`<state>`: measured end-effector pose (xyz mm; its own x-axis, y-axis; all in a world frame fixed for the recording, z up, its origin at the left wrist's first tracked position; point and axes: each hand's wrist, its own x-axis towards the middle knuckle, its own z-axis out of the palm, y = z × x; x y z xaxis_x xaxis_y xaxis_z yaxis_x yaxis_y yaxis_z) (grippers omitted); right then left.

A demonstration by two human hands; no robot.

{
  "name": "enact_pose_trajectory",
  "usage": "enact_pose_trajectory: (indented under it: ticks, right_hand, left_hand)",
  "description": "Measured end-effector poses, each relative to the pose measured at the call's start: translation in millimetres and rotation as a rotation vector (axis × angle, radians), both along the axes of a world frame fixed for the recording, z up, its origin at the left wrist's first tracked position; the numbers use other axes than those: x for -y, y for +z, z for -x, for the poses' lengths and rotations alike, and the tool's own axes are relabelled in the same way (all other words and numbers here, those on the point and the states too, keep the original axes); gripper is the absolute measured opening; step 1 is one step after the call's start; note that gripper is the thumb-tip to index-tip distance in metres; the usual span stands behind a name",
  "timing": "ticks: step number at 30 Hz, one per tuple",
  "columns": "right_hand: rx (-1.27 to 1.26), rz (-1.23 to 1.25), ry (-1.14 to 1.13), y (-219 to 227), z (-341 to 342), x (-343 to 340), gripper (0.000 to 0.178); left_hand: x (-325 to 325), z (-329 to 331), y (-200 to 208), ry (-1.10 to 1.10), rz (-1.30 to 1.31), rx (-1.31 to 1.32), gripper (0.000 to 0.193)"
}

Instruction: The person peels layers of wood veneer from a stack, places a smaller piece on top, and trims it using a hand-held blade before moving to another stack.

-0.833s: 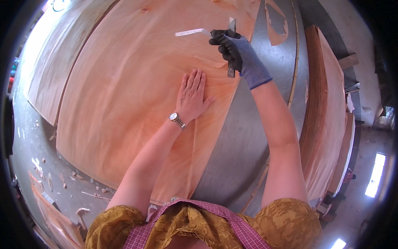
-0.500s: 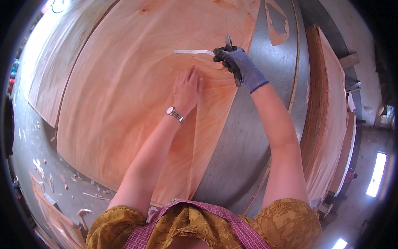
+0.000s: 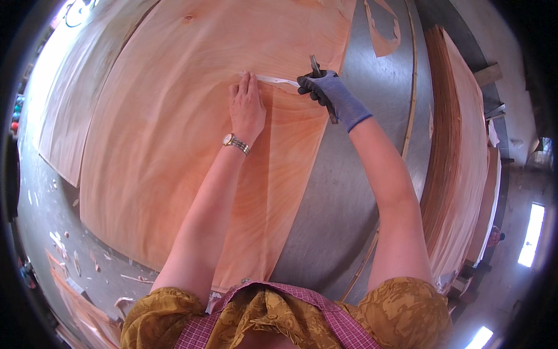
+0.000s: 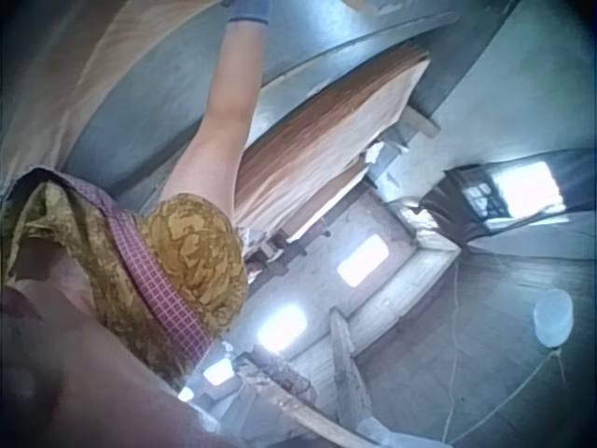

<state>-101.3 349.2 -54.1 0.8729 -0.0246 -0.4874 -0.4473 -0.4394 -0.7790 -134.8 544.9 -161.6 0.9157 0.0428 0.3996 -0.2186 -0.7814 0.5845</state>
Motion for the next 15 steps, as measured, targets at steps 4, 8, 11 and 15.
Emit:
enact_pose_trajectory:
  ticks: [4, 8, 11, 15]
  right_hand:
    - [-0.012, 0.001, 0.059, -7.7, -0.8, 4.3, 0.029]
    - [0.082, 0.115, 0.074, -30.8, 1.0, 8.4, 0.024]
    - [0.136, 0.121, 0.088, -53.8, 1.0, 13.5, 0.024]
    - [0.113, 0.151, 0.145, -62.1, -4.2, 16.1, 0.026]
  left_hand:
    - [1.8, -2.1, -0.5, 0.016, -0.069, 0.02, 0.042]
    - [5.9, -2.5, 3.1, 0.014, -0.099, 0.014, 0.04]
    - [5.7, -2.0, 5.3, 0.007, -0.134, 0.038, 0.038]
    - [5.6, -1.8, 14.2, -0.048, -0.175, -0.034, 0.04]
